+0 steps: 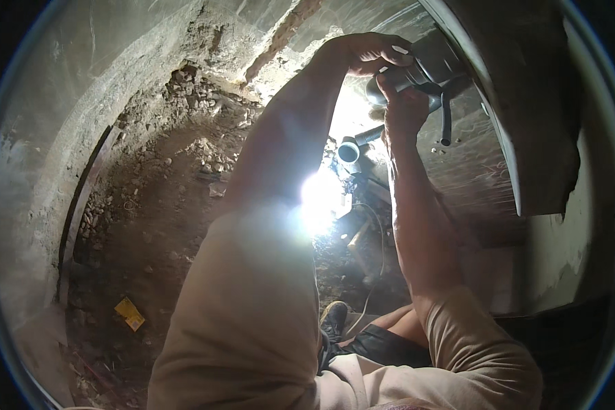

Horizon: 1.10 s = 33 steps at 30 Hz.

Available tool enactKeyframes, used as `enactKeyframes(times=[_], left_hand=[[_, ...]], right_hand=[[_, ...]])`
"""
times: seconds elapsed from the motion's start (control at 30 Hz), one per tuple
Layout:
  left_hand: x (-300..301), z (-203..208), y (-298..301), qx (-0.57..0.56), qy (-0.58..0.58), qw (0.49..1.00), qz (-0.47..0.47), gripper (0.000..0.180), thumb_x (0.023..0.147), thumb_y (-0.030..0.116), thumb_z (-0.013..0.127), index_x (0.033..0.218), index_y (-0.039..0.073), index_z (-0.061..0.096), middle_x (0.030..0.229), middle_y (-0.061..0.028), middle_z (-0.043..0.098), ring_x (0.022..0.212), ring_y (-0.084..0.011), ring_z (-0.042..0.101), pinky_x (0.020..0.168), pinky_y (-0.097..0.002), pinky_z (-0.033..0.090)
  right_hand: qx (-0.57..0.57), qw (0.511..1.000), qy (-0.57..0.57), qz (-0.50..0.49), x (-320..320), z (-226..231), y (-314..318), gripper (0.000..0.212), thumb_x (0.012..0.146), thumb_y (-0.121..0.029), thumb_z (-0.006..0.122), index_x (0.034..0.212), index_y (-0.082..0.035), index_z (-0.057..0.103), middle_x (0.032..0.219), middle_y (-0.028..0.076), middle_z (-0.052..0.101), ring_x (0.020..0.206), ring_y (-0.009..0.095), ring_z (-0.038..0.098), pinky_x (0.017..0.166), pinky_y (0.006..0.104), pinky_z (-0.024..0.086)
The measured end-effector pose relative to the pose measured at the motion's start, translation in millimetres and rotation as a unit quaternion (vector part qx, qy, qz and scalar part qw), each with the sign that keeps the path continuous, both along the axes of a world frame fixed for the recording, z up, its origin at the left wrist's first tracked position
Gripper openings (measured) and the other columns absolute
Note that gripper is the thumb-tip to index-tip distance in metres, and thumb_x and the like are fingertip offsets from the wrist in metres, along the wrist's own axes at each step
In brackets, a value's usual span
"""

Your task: The person attaches a flexible drain hose to a plastic plumbing fitting by hand, then works with another person to fit the pipe assembly underneath a sink.

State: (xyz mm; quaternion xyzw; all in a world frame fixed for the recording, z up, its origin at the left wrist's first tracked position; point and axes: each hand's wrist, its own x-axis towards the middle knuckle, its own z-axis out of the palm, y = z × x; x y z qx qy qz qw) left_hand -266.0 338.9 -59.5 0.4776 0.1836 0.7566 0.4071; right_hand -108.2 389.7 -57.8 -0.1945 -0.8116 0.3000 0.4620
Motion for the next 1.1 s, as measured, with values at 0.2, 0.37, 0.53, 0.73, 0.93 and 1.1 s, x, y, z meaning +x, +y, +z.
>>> enactKeyframes(times=[0.2,0.37,0.53,0.73,0.93,1.1], left_hand=[[-10,-4,16,-0.010,0.011,0.987,-0.160,0.053,0.084,0.019,0.073,0.128,-0.002,0.052,0.122,-0.0087,0.060,0.115,-0.0187,0.054,0.097,-0.0327,0.044],[-8,-2,21,0.003,0.019,0.989,-0.147,0.049,0.084,0.015,0.072,0.125,-0.003,0.052,0.118,-0.0124,0.060,0.112,-0.0220,0.055,0.097,-0.0385,0.046],[-3,14,11,-0.058,0.059,0.997,0.003,0.066,0.075,0.003,0.076,0.132,-0.003,0.042,0.120,-0.0141,0.059,0.110,-0.0238,0.059,0.098,-0.0366,0.047],[14,18,3,-0.090,0.060,0.982,0.153,0.078,0.063,-0.003,0.081,0.129,-0.005,0.039,0.116,-0.0147,0.060,0.107,-0.0254,0.060,0.094,-0.0381,0.048],[27,27,1,-0.154,0.161,0.935,0.276,0.087,0.057,-0.001,0.088,0.130,-0.003,0.040,0.115,-0.0150,0.058,0.111,-0.0268,0.054,0.093,-0.0408,0.048],[33,21,-12,-0.122,0.157,0.955,0.219,0.082,0.062,0.003,0.083,0.133,-0.002,0.043,0.122,-0.0150,0.057,0.113,-0.0258,0.056,0.095,-0.0398,0.049]], right_hand=[[0.004,0.999,0.016,-0.030,4,-2,0,0.048,0.064,-0.025,0.091,0.071,-0.006,0.047,0.075,0.001,0.044,0.069,0.013,0.040,0.065,0.0306,0.039],[-0.019,1.000,0.018,0.003,3,-6,8,0.052,0.063,-0.030,0.091,0.082,-0.002,0.052,0.082,0.005,0.052,0.075,0.015,0.050,0.071,0.0317,0.045],[-0.023,0.999,0.008,-0.032,1,-4,7,0.054,0.062,-0.032,0.090,0.084,-0.002,0.051,0.080,0.004,0.051,0.073,0.016,0.049,0.070,0.0325,0.045],[-0.005,0.999,0.008,-0.040,-1,-8,10,0.053,0.063,-0.034,0.089,0.082,-0.002,0.051,0.078,0.004,0.050,0.071,0.017,0.049,0.069,0.0336,0.044],[0.051,0.993,-0.087,-0.058,5,2,2,0.048,0.070,-0.028,0.086,0.097,-0.001,0.057,0.092,0.008,0.057,0.080,0.020,0.057,0.071,0.0353,0.046],[-0.041,0.990,0.080,0.112,8,-27,21,0.044,0.073,-0.008,0.081,0.108,0.000,0.055,0.095,0.008,0.060,0.083,0.015,0.058,0.071,0.0280,0.048]])
